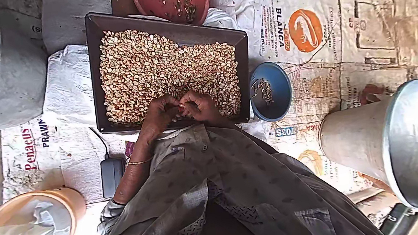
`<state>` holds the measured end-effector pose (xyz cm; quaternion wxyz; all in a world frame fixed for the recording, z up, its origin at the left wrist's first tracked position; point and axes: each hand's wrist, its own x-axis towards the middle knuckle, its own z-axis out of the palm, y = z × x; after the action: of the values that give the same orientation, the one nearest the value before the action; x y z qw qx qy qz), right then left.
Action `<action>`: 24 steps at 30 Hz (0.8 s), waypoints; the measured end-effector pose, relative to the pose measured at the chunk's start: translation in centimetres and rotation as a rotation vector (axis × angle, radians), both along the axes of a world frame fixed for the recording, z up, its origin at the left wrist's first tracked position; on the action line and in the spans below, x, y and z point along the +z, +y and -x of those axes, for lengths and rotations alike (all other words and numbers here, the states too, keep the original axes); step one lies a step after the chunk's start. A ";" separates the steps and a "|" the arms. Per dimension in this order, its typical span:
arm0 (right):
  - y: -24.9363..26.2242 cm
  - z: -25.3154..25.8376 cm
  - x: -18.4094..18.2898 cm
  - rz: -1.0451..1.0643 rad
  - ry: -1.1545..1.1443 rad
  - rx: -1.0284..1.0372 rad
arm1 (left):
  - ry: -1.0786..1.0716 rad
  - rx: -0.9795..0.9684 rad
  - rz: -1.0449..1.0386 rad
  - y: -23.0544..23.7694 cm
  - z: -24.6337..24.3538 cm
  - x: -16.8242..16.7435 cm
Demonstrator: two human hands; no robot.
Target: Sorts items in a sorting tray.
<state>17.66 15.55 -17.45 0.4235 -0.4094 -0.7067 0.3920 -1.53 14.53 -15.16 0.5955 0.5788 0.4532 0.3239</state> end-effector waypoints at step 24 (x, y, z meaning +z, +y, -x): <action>5.7 -10.1 4.2 0.182 -0.453 -0.197 | 0.433 -0.414 -0.386 2.0 -1.1 -2.0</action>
<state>27.78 21.27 -13.29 0.2523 -0.5898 -0.7020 0.3091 -0.43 16.57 -17.18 0.4182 0.8156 0.3724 0.1457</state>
